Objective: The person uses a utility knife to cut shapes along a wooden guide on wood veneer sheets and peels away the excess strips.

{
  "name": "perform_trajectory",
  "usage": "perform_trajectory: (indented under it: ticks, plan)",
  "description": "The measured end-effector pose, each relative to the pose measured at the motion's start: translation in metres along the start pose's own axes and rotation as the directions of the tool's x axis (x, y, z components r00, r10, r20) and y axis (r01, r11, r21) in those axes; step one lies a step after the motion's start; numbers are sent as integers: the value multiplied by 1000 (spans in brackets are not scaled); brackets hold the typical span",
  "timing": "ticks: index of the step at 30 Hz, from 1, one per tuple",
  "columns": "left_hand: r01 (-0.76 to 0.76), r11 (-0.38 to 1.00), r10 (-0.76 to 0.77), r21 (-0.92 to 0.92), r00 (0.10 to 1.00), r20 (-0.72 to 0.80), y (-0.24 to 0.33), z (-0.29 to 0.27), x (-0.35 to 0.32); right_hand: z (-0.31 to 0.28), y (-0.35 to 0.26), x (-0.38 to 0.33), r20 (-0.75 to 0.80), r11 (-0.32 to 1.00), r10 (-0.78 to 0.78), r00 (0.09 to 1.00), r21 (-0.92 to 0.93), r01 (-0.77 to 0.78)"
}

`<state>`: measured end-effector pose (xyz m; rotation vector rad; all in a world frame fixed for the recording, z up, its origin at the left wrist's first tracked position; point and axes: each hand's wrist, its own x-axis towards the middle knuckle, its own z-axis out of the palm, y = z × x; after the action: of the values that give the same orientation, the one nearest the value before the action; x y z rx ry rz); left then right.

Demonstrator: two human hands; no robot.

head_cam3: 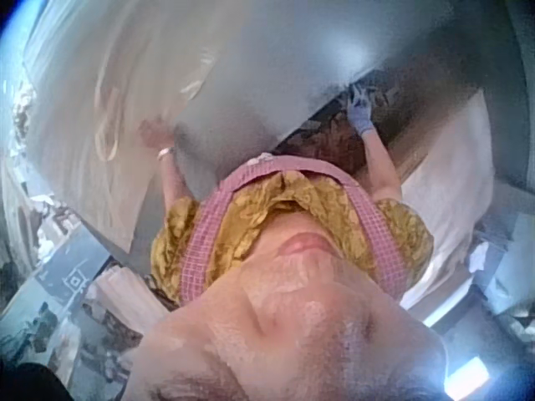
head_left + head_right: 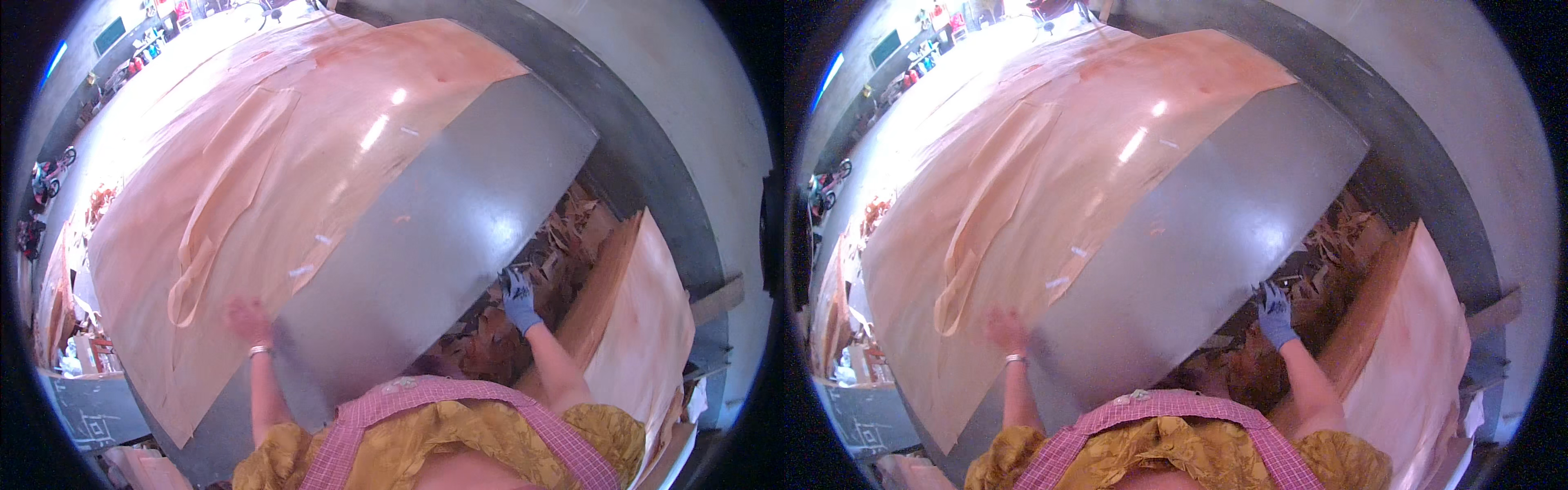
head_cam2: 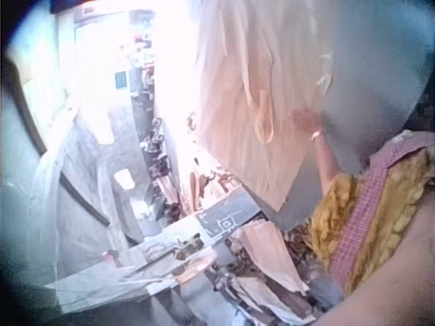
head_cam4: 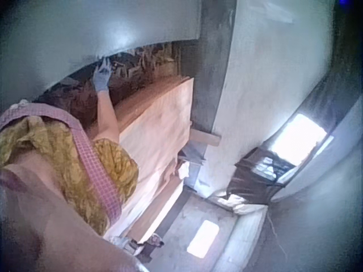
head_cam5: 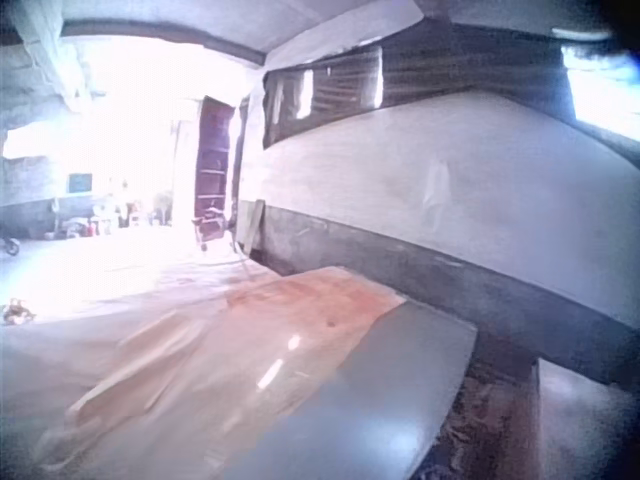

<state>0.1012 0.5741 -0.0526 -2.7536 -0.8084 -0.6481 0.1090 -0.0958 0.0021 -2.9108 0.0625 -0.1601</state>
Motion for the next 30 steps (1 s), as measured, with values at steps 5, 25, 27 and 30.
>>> perform_trajectory:
  ticks: [5, 25, 27, 30]
  plan:
    - [-186, 876, 280, -445, 948, 155, 202, -39, 38, 26, 2, 213, 26, 971, -237, 971, -6, 237]
    - [-230, 928, 337, -295, 854, 396, 598, 13, 174, 85, 70, 673, -24, 682, -728, 685, 69, 728]
    - [-221, 929, 330, -298, 860, 390, 604, 15, 171, 89, 73, 671, -30, 696, -713, 700, 94, 712]
    - [-203, 923, 329, -326, 858, 395, 608, 7, 170, 82, 78, 669, -36, 695, -712, 701, 105, 712]
